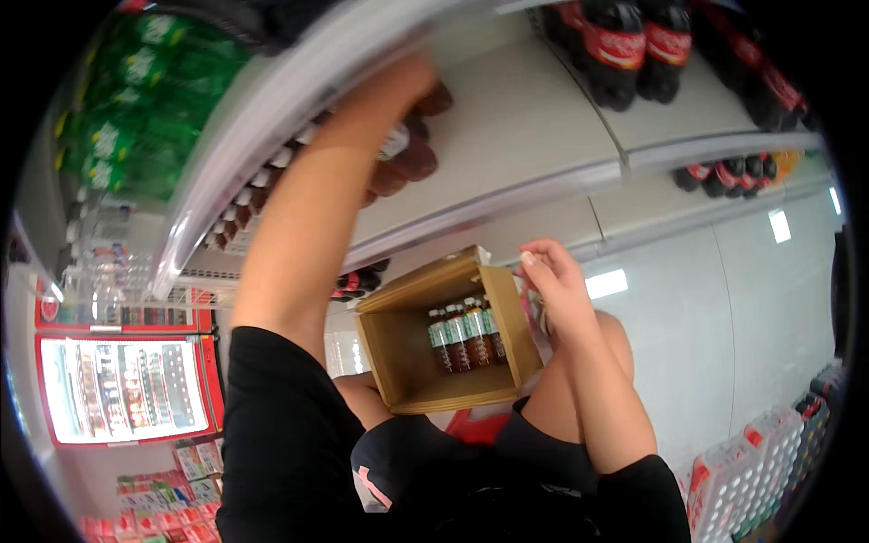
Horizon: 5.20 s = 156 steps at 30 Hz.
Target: The person sits on the floor in a store aisle and restocks a refrigerated shelf with bottled beverages. They repeatedly take bottles from a cardboard box on their lap and place them onto the shelf, organizing them in rows.
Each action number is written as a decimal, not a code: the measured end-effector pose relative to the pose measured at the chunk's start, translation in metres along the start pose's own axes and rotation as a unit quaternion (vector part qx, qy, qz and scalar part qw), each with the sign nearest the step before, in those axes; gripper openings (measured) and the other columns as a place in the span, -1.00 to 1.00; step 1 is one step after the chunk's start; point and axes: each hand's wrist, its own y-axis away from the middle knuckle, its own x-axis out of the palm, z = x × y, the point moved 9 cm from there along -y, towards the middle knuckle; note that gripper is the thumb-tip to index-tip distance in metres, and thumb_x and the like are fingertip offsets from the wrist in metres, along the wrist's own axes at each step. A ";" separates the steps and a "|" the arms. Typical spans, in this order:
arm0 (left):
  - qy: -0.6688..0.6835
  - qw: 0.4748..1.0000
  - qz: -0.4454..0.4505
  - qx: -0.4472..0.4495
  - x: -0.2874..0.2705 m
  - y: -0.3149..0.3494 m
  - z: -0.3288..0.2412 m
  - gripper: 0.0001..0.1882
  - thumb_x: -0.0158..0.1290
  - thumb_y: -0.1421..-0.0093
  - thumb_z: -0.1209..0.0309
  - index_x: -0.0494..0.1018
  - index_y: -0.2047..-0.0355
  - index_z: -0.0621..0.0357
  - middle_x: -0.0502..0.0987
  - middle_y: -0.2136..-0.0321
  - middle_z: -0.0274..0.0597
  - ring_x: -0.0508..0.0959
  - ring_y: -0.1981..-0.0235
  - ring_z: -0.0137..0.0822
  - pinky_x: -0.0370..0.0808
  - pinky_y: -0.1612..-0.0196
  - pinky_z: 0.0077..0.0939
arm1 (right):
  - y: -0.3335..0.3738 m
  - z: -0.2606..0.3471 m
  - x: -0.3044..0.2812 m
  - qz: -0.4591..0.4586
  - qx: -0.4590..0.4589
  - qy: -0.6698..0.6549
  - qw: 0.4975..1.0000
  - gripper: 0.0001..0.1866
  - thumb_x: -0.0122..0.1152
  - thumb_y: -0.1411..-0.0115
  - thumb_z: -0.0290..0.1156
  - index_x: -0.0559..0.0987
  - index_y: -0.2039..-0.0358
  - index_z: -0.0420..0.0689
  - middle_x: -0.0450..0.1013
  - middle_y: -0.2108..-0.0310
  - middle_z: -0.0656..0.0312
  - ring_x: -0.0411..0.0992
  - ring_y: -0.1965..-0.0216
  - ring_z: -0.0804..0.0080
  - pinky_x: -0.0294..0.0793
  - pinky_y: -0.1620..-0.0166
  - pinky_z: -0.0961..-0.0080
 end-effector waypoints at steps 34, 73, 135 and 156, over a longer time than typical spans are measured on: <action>0.236 0.888 0.263 -0.296 0.085 0.562 0.135 -0.70 0.15 -0.17 0.24 0.60 0.15 0.10 0.66 0.27 -0.05 0.65 0.25 -0.03 0.56 0.13 -0.16 | -0.010 -0.070 0.039 0.011 -0.045 0.342 0.939 -0.63 0.23 -0.24 -0.13 0.57 0.19 -0.22 0.55 0.48 0.18 0.52 0.44 0.38 0.50 0.30 0.37; 0.214 0.682 0.661 -0.228 0.439 0.549 -0.033 -0.08 -0.14 -0.22 -0.38 0.00 -0.46 -0.25 -0.03 -0.47 -0.05 -0.03 -0.45 0.18 -0.03 -0.36 0.36 | 0.007 -0.103 0.065 0.149 0.056 0.650 0.743 -0.52 0.22 -0.21 -0.20 0.49 -0.12 -0.07 0.24 -0.28 -0.03 0.47 -0.03 -0.08 0.48 -0.08 0.15; 0.175 0.894 0.397 -0.112 0.254 0.546 -0.041 -0.27 -0.04 -0.29 -0.16 0.21 -0.28 0.08 0.47 0.05 0.07 0.66 0.31 0.08 0.61 0.34 -0.05 | 0.002 -0.116 0.066 0.192 0.066 0.675 0.710 -0.46 0.19 -0.20 -0.06 0.47 -0.11 -0.08 0.27 -0.22 -0.19 0.40 -0.15 -0.14 0.48 -0.12 0.05; 0.173 0.955 0.215 0.107 0.139 0.493 -0.043 -0.59 0.10 -0.24 0.05 0.40 0.22 0.19 0.50 0.32 -0.10 0.61 0.48 -0.14 0.55 0.53 -0.26 | 0.011 -0.067 0.085 0.067 -0.123 0.707 0.693 -0.55 0.21 -0.21 -0.14 0.50 -0.05 -0.09 0.32 -0.21 -0.06 0.40 -0.14 0.02 0.42 -0.15 0.13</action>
